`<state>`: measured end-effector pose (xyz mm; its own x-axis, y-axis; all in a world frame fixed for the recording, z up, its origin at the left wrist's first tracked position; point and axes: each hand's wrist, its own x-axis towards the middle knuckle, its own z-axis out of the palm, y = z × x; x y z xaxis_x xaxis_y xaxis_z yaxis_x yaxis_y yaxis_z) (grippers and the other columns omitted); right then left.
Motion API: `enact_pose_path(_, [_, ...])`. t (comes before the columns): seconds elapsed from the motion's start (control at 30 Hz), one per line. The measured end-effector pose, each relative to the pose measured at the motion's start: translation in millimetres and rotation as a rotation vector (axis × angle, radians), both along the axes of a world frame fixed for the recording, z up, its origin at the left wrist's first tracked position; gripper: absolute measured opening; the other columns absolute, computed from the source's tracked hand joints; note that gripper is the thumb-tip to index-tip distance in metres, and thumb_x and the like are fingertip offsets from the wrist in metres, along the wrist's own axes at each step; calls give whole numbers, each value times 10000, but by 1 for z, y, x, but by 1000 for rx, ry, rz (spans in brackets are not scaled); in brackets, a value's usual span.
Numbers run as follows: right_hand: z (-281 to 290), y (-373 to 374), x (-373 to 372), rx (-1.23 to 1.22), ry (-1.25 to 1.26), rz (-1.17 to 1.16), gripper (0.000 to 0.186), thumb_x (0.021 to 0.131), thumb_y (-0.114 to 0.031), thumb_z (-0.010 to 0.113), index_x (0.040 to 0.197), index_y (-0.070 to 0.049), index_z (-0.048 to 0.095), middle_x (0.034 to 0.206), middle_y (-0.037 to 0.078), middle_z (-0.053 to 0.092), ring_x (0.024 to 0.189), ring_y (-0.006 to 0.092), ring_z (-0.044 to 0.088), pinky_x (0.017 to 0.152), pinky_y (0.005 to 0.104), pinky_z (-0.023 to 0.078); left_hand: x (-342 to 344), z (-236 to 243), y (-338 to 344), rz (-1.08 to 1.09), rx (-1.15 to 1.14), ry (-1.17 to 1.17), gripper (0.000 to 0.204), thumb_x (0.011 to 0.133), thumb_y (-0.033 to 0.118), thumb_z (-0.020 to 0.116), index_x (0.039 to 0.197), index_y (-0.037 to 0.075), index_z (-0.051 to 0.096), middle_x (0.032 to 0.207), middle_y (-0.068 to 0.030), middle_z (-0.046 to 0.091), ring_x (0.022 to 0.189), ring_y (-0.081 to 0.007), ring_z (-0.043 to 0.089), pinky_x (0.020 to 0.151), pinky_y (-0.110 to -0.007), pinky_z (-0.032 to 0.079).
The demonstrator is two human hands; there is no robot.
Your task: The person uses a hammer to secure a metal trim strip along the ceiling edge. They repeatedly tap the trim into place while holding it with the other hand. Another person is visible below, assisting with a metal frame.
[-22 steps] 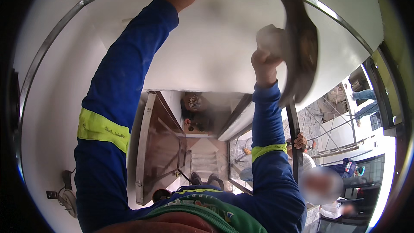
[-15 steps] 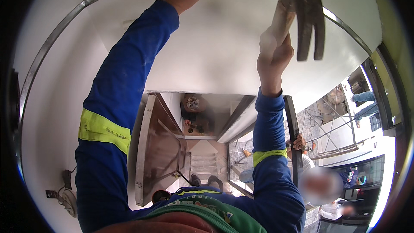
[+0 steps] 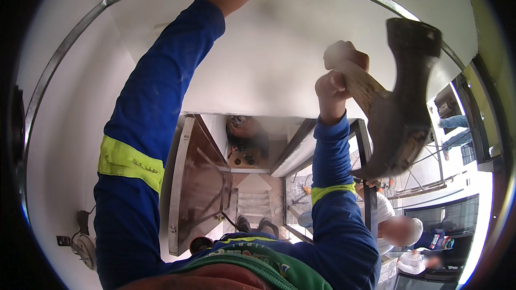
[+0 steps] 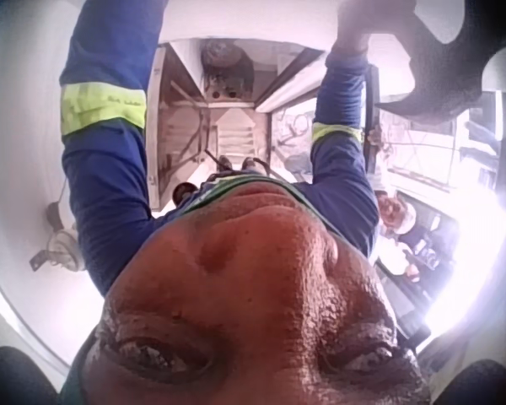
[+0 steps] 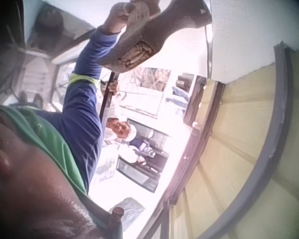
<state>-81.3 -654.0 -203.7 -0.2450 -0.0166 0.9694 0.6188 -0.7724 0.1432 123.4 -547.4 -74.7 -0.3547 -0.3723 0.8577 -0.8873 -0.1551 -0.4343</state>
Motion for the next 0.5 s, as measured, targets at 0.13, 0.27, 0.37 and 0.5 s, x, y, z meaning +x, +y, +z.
enact_pose_path(0.13, [10,-3,6,490,688,-582,356,1050,-338,581,963,5,548,690,11,522,527,59,403,476,235,320,0,-2,1,-42,-77,-29,74,870,153,634,856,103,686,893,-26,608,882,-196,645,728,-346,582])
enact_pose_path(0.27, [5,-4,-4,343,287,-282,396,1039,-398,582,965,-10,544,686,10,492,547,57,398,472,221,294,0,0,1,-16,-3,8,86,878,161,624,854,101,680,891,-28,607,880,-197,644,736,-345,579])
enact_pose_path(0.37, [2,-4,-6,-52,-16,34,459,1035,-467,560,956,-15,535,678,20,481,550,73,393,457,233,283,-1,0,1,-29,-8,6,90,881,165,620,847,103,676,888,-27,603,876,-196,642,738,-346,580])
enact_pose_path(0.5, [13,-11,11,499,633,-660,434,1043,-433,583,917,-19,565,672,15,537,541,78,458,484,247,374,-1,-3,1,-68,-48,-9,82,877,160,622,841,107,673,879,-26,594,868,-195,639,731,-345,578])
